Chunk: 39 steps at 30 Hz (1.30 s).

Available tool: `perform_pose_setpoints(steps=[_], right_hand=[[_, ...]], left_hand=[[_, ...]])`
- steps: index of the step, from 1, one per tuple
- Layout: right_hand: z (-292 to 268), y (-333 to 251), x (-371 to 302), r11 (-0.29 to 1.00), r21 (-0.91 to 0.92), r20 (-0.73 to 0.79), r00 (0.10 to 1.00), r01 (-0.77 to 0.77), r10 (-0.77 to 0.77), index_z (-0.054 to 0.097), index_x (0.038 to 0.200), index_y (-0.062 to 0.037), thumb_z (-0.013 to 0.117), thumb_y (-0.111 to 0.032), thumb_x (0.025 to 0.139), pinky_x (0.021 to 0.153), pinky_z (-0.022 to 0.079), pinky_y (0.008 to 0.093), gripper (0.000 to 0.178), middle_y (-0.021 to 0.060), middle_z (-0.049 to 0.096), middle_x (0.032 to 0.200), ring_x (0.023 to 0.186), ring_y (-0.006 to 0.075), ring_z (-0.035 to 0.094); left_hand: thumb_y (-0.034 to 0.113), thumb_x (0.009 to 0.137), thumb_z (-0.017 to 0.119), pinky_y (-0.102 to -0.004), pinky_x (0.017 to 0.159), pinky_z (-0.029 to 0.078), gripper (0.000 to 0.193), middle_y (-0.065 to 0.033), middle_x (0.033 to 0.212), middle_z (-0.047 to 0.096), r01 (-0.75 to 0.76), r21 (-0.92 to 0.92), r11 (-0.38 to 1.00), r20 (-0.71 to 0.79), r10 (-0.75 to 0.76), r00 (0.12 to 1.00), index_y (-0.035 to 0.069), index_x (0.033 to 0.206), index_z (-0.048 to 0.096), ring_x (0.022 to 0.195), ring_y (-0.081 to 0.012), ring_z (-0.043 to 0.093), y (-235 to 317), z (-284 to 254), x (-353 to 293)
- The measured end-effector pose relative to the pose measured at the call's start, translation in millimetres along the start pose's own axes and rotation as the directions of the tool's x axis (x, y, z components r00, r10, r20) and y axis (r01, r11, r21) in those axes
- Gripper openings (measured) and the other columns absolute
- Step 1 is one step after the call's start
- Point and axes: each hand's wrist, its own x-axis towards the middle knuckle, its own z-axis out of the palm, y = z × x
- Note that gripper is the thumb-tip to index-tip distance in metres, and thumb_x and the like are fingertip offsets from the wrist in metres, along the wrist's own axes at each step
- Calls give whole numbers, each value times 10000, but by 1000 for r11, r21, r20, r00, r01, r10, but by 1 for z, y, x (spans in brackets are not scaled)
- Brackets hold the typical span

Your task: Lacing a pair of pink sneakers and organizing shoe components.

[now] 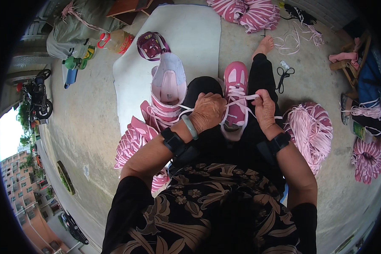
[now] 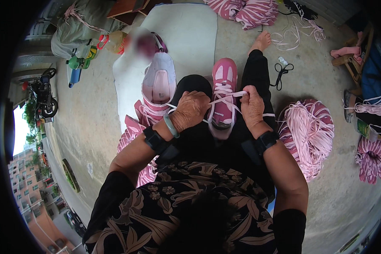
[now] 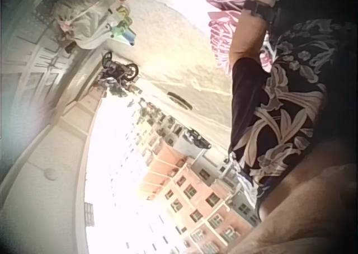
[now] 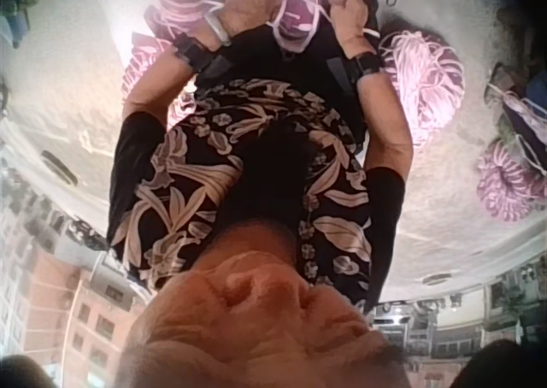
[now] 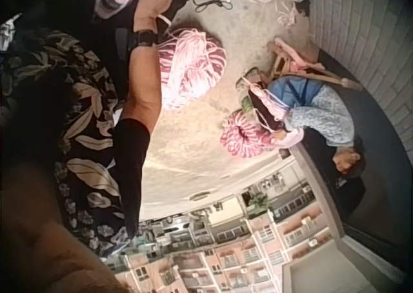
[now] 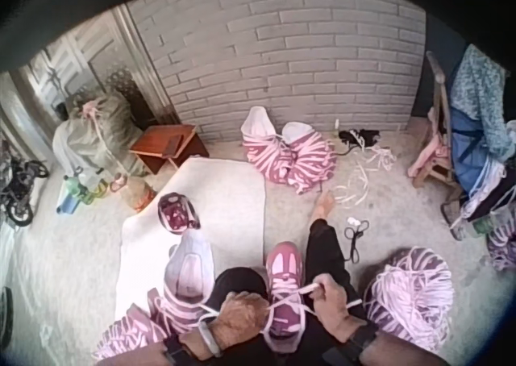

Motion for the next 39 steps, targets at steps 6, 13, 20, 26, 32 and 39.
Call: perform_pose_setpoints(steps=[6,13,20,26,32,39], right_hand=[[3,-7,-5,994,-65,95,992,91,-85,524,868,-107,520,-95,779,601,459,352,90,134,587,714,696,317,589],[-14,-18,-10,978,-136,261,958,159,-119,545,801,-85,525,-161,788,579,447,408,79,132,587,702,681,323,576],[-50,-52,-22,761,-349,393,823,546,-410,507,698,-73,527,-137,780,532,442,384,106,114,553,644,621,296,562],[-79,-59,-22,710,-518,368,874,477,-318,498,688,-65,538,-126,781,522,444,374,119,112,557,644,616,290,566],[-123,-31,-39,744,-480,436,862,465,-258,502,750,-49,502,-111,799,563,449,393,78,146,558,680,657,329,563],[-279,46,-42,576,-748,214,941,330,-261,554,845,-50,475,-103,804,562,424,419,103,202,551,720,683,376,547]], left_hand=[[27,757,583,-265,543,373,55,-34,606,504,134,-543,829,86,-104,991,21,705,564,587,-125,494,-19,-48,-52],[56,787,572,-213,487,353,117,28,549,463,398,-755,521,328,-225,917,11,680,580,527,-58,435,-26,-70,-86],[100,804,554,-199,429,356,156,15,538,488,415,-730,543,325,-259,910,28,668,584,486,-49,452,-35,-57,-68],[101,801,567,-217,450,343,152,33,543,456,394,-668,631,250,-308,918,2,686,573,498,-46,401,-66,-42,-64],[40,793,587,-186,590,411,50,44,723,556,178,-875,451,38,-301,953,34,842,588,671,-39,495,-81,-47,-102],[141,775,568,-331,542,438,183,-68,675,576,70,311,948,-189,-10,982,56,937,556,568,-245,553,-128,-80,-182]])
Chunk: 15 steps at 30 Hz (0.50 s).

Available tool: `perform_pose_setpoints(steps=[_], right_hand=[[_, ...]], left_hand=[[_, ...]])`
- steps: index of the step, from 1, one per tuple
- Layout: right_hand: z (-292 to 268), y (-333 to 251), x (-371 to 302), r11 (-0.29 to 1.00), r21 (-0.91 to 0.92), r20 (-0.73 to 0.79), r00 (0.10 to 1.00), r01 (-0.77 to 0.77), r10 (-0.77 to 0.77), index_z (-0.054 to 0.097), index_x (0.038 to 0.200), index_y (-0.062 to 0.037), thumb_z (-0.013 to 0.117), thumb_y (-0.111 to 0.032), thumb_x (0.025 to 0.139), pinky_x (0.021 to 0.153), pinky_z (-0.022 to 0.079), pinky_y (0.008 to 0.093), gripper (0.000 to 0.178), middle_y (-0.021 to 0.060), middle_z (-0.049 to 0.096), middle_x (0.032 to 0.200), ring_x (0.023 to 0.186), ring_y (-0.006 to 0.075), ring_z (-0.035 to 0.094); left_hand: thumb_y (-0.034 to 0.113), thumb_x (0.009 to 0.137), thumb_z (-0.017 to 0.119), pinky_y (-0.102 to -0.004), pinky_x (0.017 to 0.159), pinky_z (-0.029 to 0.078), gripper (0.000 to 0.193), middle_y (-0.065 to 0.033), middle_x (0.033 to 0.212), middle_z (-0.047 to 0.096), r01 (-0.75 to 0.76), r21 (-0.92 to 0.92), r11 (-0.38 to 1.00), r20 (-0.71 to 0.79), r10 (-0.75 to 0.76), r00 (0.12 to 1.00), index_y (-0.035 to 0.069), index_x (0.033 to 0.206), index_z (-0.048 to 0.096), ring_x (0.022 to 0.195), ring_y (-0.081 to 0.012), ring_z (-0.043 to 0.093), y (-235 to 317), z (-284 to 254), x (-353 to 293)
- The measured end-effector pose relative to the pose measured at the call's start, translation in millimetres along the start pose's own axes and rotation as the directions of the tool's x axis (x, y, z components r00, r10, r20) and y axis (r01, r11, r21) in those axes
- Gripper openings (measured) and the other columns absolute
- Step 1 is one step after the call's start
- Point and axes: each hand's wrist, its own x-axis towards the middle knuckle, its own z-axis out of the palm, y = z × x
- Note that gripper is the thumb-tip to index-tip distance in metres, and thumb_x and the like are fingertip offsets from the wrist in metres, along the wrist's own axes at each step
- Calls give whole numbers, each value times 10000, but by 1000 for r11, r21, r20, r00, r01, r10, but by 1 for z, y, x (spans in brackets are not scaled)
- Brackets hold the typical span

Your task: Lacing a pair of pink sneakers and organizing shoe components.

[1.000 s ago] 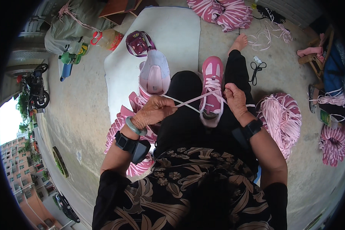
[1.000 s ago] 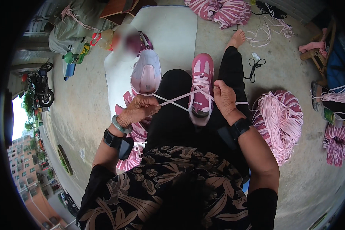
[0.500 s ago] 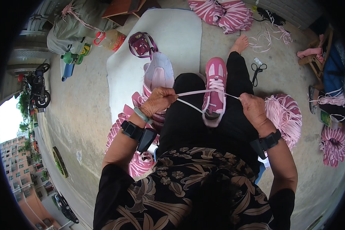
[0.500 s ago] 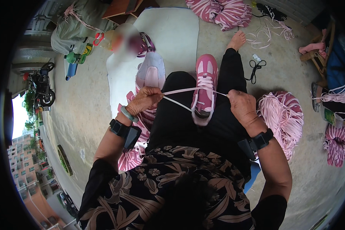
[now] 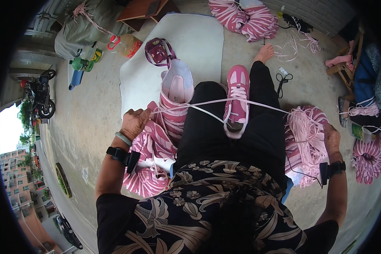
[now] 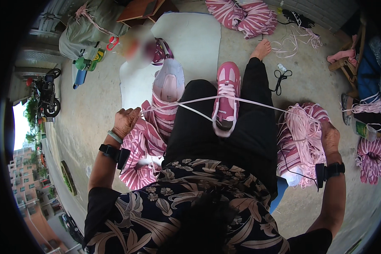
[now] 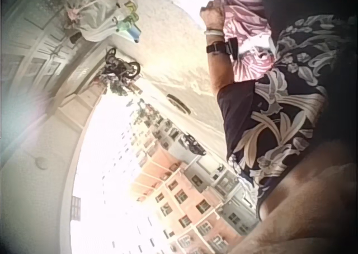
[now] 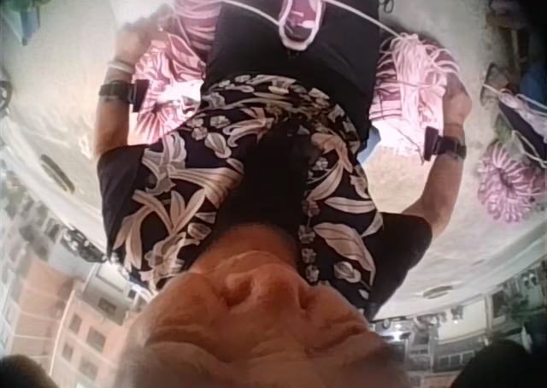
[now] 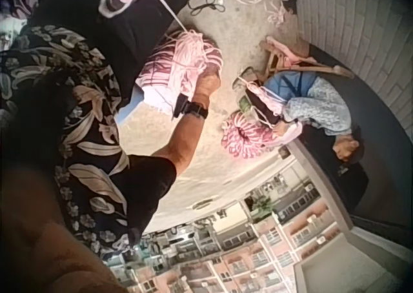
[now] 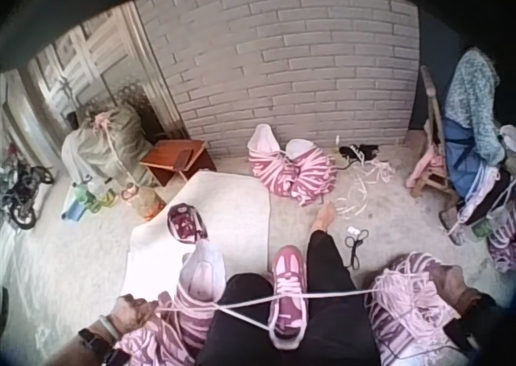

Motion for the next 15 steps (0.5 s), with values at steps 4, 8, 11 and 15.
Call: perform_pose_setpoints(steps=[4,8,11,15], right_hand=[[-58,107,-37,915,-367,-57,986,-165,155,537,859,-61,459,-99,821,557,416,407,95,204,556,741,683,381,543],[-120,188,-39,897,-376,-139,971,-232,193,572,946,10,385,-239,907,640,470,277,314,104,631,856,693,147,591],[-134,209,-25,882,-440,-261,964,-167,52,559,966,-24,388,-259,900,634,468,314,298,135,626,862,714,236,597],[-96,181,-21,783,-440,-140,895,-439,424,540,968,-91,422,-254,877,621,442,403,221,202,584,845,787,375,553]], left_hand=[[185,803,536,-367,520,434,114,-85,672,568,237,335,912,13,-256,967,101,879,533,547,-300,536,-57,-31,-49],[205,836,499,-396,514,441,87,-104,697,580,386,482,786,-67,-406,911,118,839,499,572,-334,549,-108,-76,-83],[236,862,461,-436,506,444,130,-139,721,593,512,488,707,-120,-526,842,114,829,492,639,-359,574,-130,-94,-89],[300,866,449,-462,518,438,203,-168,655,580,635,442,634,-120,-660,742,112,808,499,644,-384,563,-133,-74,-87]])
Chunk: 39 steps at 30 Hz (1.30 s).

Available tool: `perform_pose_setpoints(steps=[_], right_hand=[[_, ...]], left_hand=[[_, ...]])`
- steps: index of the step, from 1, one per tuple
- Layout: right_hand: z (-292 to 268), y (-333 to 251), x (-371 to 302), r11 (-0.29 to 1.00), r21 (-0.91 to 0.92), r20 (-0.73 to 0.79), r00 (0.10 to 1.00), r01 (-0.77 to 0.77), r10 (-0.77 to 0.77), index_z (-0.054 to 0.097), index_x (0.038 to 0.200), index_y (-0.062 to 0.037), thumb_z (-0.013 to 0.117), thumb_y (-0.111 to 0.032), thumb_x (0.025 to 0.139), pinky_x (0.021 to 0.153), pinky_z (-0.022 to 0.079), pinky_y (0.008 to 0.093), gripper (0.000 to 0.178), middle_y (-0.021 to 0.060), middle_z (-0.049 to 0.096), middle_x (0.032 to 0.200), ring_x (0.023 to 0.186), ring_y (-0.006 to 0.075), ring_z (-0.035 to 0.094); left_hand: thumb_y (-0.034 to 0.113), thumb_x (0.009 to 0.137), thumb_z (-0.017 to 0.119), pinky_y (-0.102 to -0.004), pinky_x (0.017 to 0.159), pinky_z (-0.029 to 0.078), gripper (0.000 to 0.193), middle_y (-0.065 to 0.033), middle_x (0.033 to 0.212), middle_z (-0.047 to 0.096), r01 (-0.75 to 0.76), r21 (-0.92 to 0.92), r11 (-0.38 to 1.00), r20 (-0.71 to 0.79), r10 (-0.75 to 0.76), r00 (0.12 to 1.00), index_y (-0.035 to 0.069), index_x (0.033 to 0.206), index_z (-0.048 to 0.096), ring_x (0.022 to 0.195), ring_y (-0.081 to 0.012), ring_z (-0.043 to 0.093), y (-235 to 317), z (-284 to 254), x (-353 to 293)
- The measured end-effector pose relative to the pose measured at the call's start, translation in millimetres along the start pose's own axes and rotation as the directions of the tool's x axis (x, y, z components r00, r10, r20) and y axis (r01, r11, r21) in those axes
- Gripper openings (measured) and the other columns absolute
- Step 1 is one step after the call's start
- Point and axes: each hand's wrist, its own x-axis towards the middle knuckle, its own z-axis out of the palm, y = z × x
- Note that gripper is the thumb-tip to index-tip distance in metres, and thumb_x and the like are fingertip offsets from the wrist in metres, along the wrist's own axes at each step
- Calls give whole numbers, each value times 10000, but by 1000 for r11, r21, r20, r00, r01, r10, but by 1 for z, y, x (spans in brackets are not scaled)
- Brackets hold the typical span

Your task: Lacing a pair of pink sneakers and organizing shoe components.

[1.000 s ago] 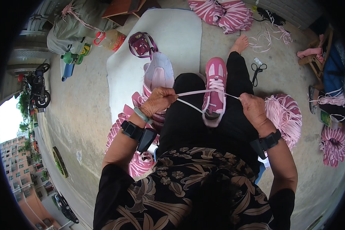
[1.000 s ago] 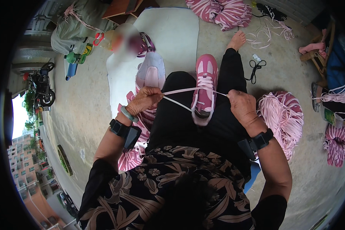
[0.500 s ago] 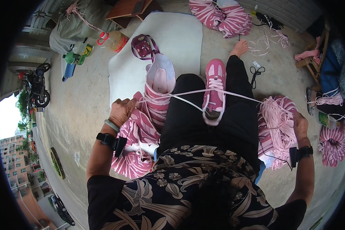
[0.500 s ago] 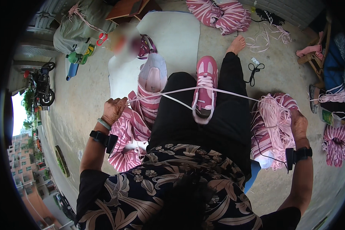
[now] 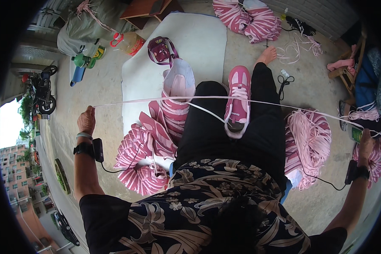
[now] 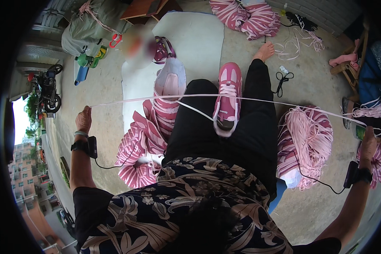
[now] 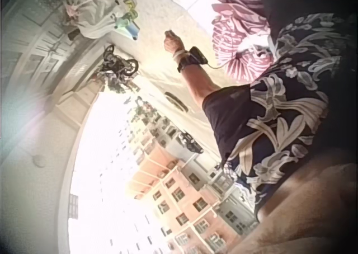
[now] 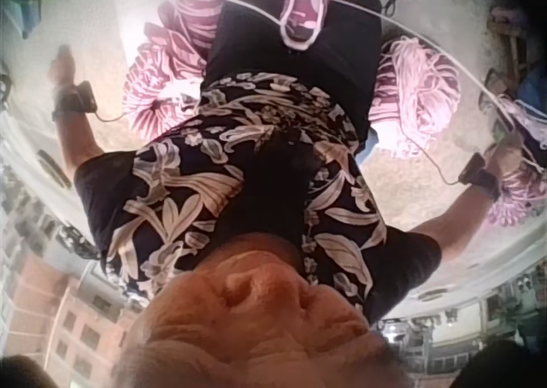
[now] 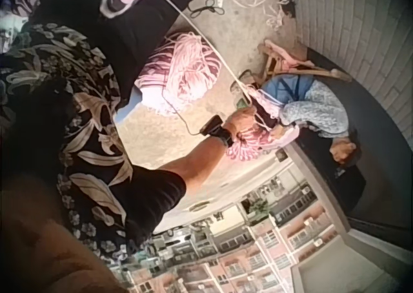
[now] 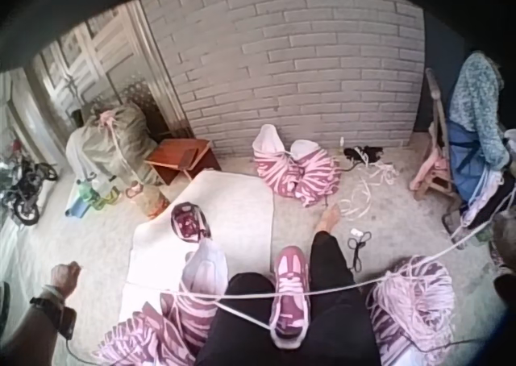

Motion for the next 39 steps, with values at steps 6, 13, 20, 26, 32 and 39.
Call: perform_pose_setpoints(steps=[6,13,20,26,32,39], right_hand=[[17,-51,-78,936,32,375,864,351,-337,452,787,-56,512,-189,830,521,392,462,152,202,545,629,639,395,547],[-5,3,-115,912,8,441,817,409,-371,485,725,-45,551,-139,786,546,422,410,130,176,563,689,666,335,566],[-15,63,-107,891,-174,511,812,419,-282,563,843,-50,604,-144,747,576,440,403,140,159,583,730,679,304,579],[-11,72,-108,687,-481,513,810,545,-284,591,785,-78,604,-236,750,617,437,393,163,144,596,759,712,293,584],[1,52,-75,801,-207,683,670,562,-293,601,802,-74,517,-249,760,781,394,366,198,125,587,826,836,263,554],[-45,34,59,950,224,339,896,219,-286,485,779,-39,512,51,605,496,388,288,198,103,471,650,592,178,500]], left_hand=[[306,868,433,-466,536,438,218,-170,687,587,-13,63,998,150,3,989,115,806,516,669,-382,566,1,24,-24],[296,863,439,-456,594,447,214,-150,763,601,-26,86,996,228,6,974,112,818,539,733,-368,570,-7,26,-13],[312,854,454,-446,617,451,247,-136,787,602,-77,132,988,261,41,965,103,787,569,761,-358,567,-9,24,5],[282,746,617,-411,586,462,238,-130,721,597,-105,44,993,209,94,973,64,658,584,698,-324,578,-1,24,13],[274,622,699,-376,664,491,211,-127,722,627,-294,103,950,511,203,836,74,667,650,731,-284,611,63,0,24],[296,808,510,-260,296,344,394,-43,397,458,158,-435,887,487,84,869,48,502,497,282,-119,406,102,-83,135]])
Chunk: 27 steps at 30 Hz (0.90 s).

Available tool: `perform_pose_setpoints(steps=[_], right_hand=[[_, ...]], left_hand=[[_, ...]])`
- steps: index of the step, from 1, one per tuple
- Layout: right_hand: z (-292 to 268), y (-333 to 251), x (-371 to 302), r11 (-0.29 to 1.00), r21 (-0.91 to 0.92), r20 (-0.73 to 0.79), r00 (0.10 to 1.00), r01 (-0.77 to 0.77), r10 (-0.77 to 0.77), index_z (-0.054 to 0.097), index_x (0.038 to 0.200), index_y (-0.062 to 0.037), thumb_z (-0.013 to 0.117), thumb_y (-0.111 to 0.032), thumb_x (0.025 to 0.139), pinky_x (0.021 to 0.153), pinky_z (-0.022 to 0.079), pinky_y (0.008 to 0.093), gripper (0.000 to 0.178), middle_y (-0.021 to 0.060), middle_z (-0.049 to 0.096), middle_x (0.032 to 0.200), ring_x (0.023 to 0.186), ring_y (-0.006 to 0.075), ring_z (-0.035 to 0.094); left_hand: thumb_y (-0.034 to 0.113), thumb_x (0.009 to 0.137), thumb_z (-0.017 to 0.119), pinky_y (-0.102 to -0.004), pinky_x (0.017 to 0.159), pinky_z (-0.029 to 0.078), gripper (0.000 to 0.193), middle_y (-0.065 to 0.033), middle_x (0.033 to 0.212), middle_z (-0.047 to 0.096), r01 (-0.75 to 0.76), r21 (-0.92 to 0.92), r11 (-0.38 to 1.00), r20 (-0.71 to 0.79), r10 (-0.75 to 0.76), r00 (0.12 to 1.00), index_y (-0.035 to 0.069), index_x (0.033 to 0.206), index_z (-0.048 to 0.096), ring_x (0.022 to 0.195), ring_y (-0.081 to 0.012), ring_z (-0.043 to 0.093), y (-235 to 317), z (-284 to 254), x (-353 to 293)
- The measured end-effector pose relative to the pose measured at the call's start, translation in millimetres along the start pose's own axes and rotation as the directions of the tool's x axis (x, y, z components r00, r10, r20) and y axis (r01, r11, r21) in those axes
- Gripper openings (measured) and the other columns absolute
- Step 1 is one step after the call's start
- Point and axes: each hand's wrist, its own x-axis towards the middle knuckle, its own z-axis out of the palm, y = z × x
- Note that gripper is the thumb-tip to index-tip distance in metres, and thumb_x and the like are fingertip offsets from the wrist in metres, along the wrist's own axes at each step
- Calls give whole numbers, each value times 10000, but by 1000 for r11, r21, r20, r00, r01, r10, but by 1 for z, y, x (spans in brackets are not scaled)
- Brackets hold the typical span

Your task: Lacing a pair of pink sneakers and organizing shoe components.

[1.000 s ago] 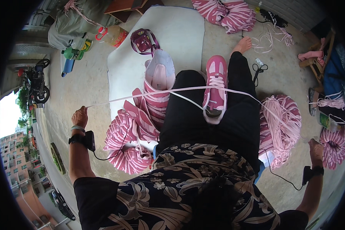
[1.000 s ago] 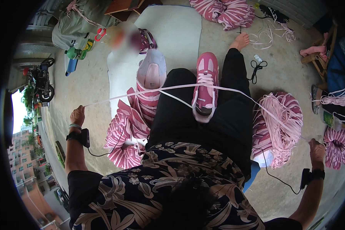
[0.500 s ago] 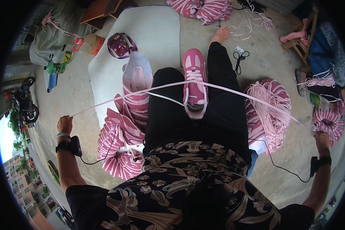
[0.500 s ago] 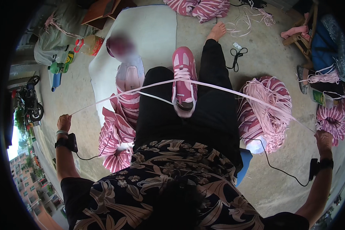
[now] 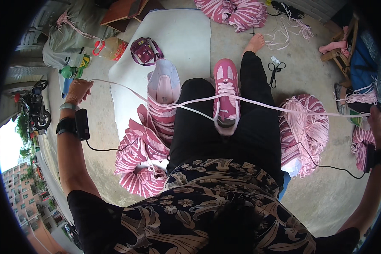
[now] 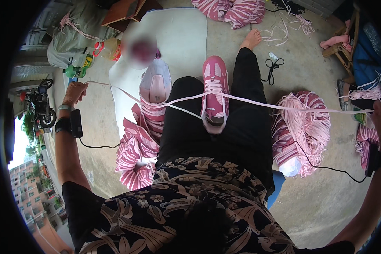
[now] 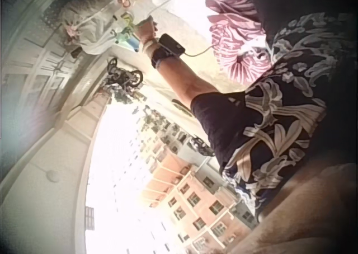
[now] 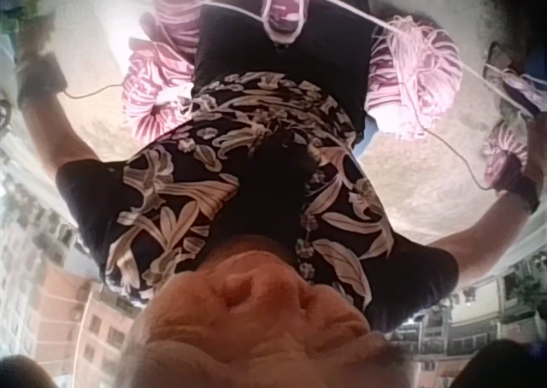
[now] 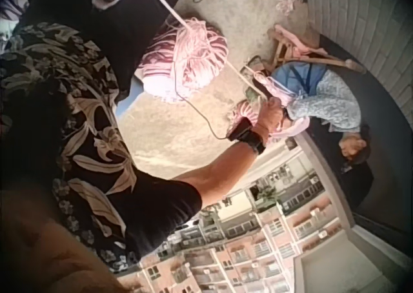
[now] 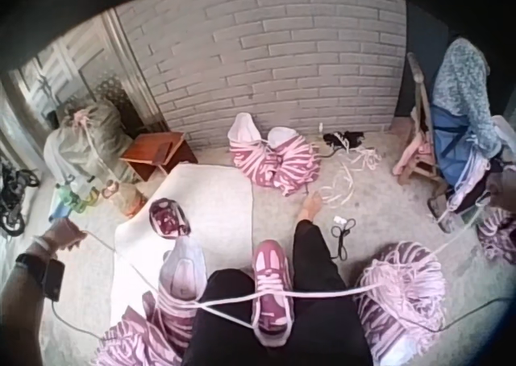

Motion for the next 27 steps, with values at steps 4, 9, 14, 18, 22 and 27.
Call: perform_pose_setpoints(steps=[4,9,14,18,22,27], right_hand=[[-26,-37,19,868,429,-88,946,-248,313,478,689,-59,491,1,698,356,310,210,62,0,456,525,404,75,416],[61,-174,-12,689,532,447,854,-493,266,532,692,-28,535,-90,798,311,379,249,123,74,568,557,381,153,535],[111,-333,-37,61,780,622,762,-622,-184,554,807,-48,548,-171,829,428,369,191,124,39,578,636,473,82,503],[108,-429,-19,-62,815,505,759,-576,-411,555,805,-68,564,-151,825,481,408,184,86,22,581,685,530,65,524],[124,-479,9,-70,871,441,836,-487,-327,576,798,-52,576,-132,811,451,408,182,81,26,581,695,576,83,556],[149,-497,33,-27,927,359,909,-373,-213,606,780,-48,604,-150,800,454,419,178,104,6,571,694,571,69,543]], left_hand=[[306,776,524,-275,307,298,380,-22,369,385,63,-317,946,-112,-104,988,52,495,484,297,-112,359,12,-13,4],[286,760,613,-208,309,320,328,-35,412,457,38,-496,868,365,168,916,19,575,567,322,-94,411,62,103,-46],[246,799,612,-183,320,371,259,-36,516,534,223,-711,667,579,374,725,13,694,571,346,-77,463,139,203,-92],[164,815,559,-188,313,373,186,-29,507,523,190,-706,682,601,435,670,15,703,559,332,-75,451,193,224,-88],[127,816,517,-195,306,358,162,-32,516,523,173,-702,691,595,435,676,21,695,541,330,-70,435,225,232,-76],[116,822,500,-206,304,348,169,-29,513,505,209,-774,598,482,342,806,35,676,523,339,-77,416,246,253,-68]])
